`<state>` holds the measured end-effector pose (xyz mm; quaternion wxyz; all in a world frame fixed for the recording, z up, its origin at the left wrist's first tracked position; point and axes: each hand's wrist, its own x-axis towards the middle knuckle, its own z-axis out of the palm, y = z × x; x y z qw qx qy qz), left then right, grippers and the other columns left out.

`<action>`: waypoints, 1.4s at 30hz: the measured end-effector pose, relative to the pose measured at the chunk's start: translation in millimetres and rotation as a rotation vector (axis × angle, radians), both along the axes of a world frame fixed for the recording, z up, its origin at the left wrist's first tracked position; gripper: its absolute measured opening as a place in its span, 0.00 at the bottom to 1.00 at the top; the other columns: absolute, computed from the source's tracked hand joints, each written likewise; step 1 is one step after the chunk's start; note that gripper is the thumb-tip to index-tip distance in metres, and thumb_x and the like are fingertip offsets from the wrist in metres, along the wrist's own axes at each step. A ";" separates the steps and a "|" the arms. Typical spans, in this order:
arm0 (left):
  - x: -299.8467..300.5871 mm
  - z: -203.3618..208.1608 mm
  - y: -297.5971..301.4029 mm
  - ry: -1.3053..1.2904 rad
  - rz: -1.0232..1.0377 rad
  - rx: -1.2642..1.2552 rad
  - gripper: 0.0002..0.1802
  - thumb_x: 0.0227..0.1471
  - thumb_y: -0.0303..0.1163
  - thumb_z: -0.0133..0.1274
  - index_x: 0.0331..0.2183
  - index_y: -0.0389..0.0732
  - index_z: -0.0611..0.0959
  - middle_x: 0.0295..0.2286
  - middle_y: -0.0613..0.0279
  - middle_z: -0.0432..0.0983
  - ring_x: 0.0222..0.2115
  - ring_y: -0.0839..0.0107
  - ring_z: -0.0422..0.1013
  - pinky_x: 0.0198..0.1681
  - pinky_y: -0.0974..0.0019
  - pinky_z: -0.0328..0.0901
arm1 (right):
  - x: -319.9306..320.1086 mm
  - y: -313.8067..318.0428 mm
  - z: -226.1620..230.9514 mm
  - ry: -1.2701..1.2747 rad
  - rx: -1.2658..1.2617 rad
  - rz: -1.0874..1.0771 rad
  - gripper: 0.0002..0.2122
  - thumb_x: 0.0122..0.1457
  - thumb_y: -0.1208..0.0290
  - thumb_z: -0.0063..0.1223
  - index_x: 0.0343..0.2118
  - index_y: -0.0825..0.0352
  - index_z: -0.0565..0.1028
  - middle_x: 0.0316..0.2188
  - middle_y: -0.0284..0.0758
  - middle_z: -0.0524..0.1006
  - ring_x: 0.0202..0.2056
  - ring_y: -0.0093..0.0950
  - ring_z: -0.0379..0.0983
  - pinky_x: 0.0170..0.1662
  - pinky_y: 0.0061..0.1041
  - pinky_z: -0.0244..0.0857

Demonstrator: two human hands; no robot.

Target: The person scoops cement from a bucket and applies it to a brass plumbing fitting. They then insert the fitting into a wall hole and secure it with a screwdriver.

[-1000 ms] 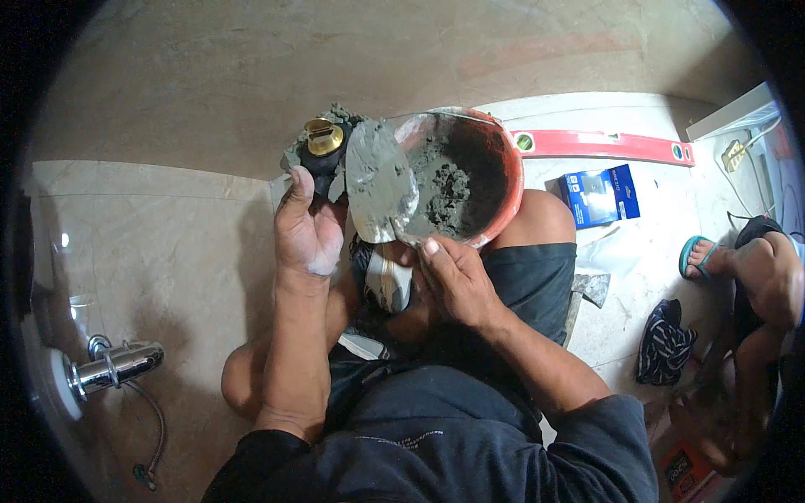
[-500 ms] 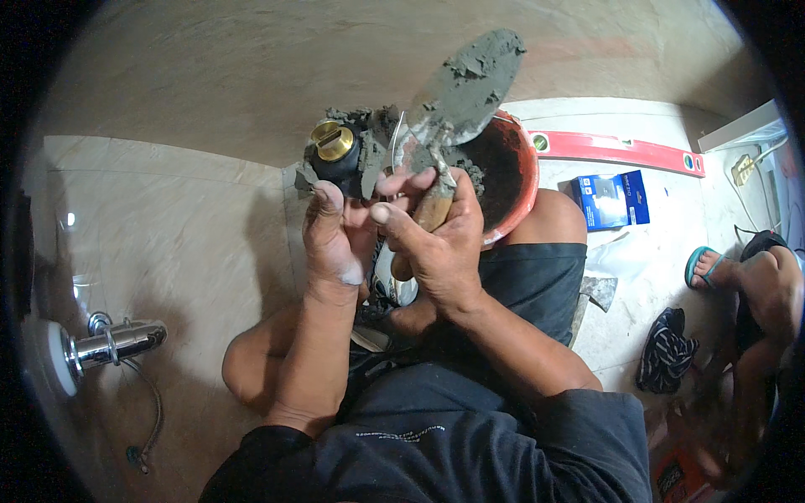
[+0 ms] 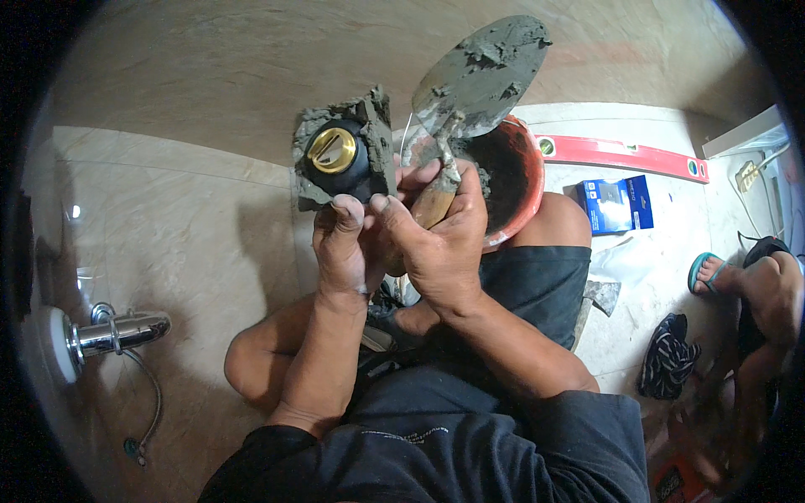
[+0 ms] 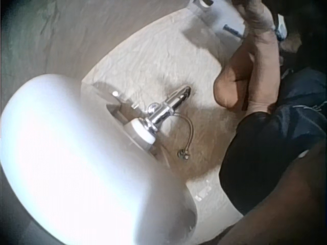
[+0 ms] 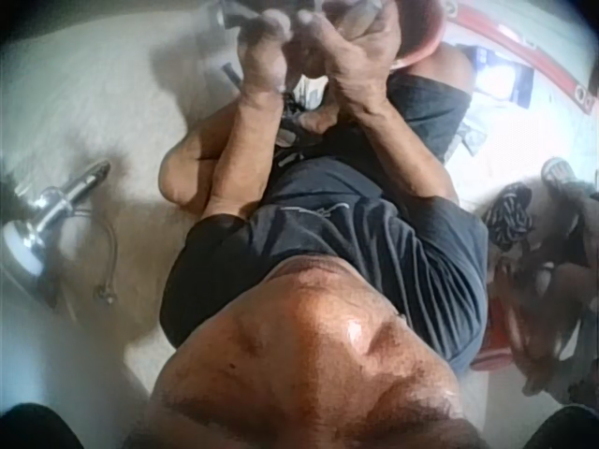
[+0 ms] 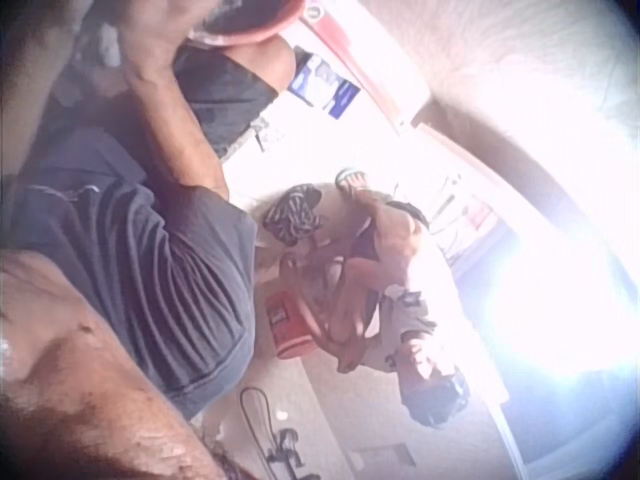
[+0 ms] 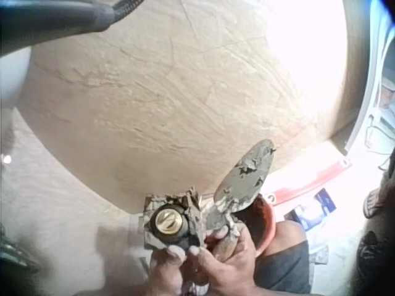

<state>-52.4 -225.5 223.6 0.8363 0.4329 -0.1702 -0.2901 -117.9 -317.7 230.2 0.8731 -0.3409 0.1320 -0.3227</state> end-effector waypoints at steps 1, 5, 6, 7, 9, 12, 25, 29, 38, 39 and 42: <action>-0.3 0.9 -1.2 -0.056 0.008 0.026 0.43 0.57 0.52 0.62 0.58 0.27 0.71 0.51 0.38 0.76 0.52 0.52 0.75 0.61 0.50 0.68 | -0.9 -3.1 2.9 -0.014 0.022 0.001 0.21 0.56 0.89 0.61 0.48 0.68 0.64 0.40 0.36 0.75 0.37 0.24 0.79 0.38 0.24 0.76; -3.8 1.6 11.5 -0.174 -0.051 0.070 0.42 0.53 0.43 0.68 0.61 0.32 0.71 0.57 0.45 0.72 0.56 0.55 0.71 0.65 0.51 0.63 | -7.5 -16.9 9.2 -0.001 0.023 0.006 0.21 0.56 0.88 0.61 0.49 0.68 0.65 0.40 0.38 0.78 0.38 0.24 0.79 0.41 0.24 0.77; -2.2 0.8 14.6 -0.134 -0.080 0.061 0.37 0.56 0.43 0.64 0.60 0.33 0.72 0.57 0.48 0.73 0.56 0.57 0.72 0.63 0.52 0.64 | -13.4 -25.2 10.6 0.033 0.019 0.080 0.20 0.56 0.88 0.61 0.48 0.68 0.65 0.39 0.38 0.78 0.37 0.26 0.80 0.39 0.23 0.77; -1.4 2.5 15.9 -0.090 -0.110 0.051 0.33 0.60 0.42 0.59 0.60 0.34 0.73 0.56 0.51 0.74 0.56 0.59 0.72 0.61 0.54 0.65 | -14.6 -28.8 10.6 0.025 0.038 0.078 0.20 0.55 0.89 0.61 0.47 0.67 0.65 0.39 0.39 0.78 0.36 0.26 0.80 0.36 0.22 0.77; 9.3 -6.2 27.5 0.128 -0.122 0.026 0.31 0.65 0.46 0.52 0.60 0.34 0.73 0.56 0.53 0.74 0.56 0.58 0.71 0.60 0.52 0.65 | -16.1 -38.7 4.9 0.041 0.032 0.103 0.20 0.55 0.89 0.60 0.47 0.67 0.65 0.39 0.39 0.78 0.34 0.26 0.80 0.33 0.22 0.77; 26.5 -13.3 45.4 0.493 -0.195 -0.239 0.46 0.64 0.66 0.39 0.62 0.31 0.70 0.59 0.44 0.72 0.61 0.51 0.67 0.63 0.43 0.61 | -24.1 -55.6 -14.0 0.135 -0.020 0.200 0.21 0.54 0.90 0.60 0.46 0.67 0.65 0.38 0.39 0.78 0.33 0.26 0.80 0.32 0.21 0.77; 42.0 -38.7 30.7 0.745 -0.134 -0.289 0.63 0.58 0.79 0.18 0.70 0.30 0.50 0.67 0.32 0.51 0.69 0.36 0.48 0.70 0.31 0.45 | -39.6 -86.1 -53.0 0.766 -0.607 0.325 0.15 0.64 0.70 0.62 0.48 0.72 0.71 0.34 0.37 0.78 0.35 0.25 0.76 0.35 0.25 0.72; 53.9 -43.6 53.9 0.695 -0.013 -0.279 0.60 0.59 0.77 0.15 0.71 0.34 0.48 0.70 0.35 0.44 0.71 0.39 0.41 0.72 0.35 0.37 | -49.9 -140.3 -32.9 0.990 -1.294 0.326 0.15 0.72 0.64 0.47 0.49 0.72 0.76 0.30 0.43 0.79 0.35 0.35 0.79 0.41 0.34 0.71; 59.6 -58.8 89.4 0.694 0.060 -0.306 0.58 0.60 0.76 0.19 0.72 0.36 0.45 0.71 0.35 0.38 0.72 0.38 0.36 0.72 0.34 0.35 | -4.1 -132.9 -2.3 1.048 -2.241 0.799 0.06 0.56 0.74 0.57 0.26 0.67 0.84 0.26 0.45 0.83 0.32 0.39 0.84 0.37 0.38 0.78; 58.9 -59.1 91.0 0.690 0.067 -0.294 0.59 0.60 0.76 0.19 0.72 0.36 0.45 0.71 0.35 0.38 0.72 0.38 0.36 0.72 0.34 0.35 | 1.0 -128.7 1.5 1.014 -2.253 0.865 0.06 0.56 0.74 0.58 0.27 0.67 0.84 0.27 0.45 0.84 0.32 0.39 0.85 0.38 0.37 0.78; 59.7 -62.8 96.6 0.682 0.066 -0.316 0.60 0.59 0.77 0.21 0.71 0.33 0.45 0.70 0.33 0.40 0.71 0.37 0.38 0.72 0.34 0.37 | 11.3 -118.3 8.4 0.929 -2.313 1.020 0.05 0.55 0.75 0.59 0.28 0.66 0.85 0.28 0.43 0.84 0.34 0.37 0.85 0.40 0.34 0.79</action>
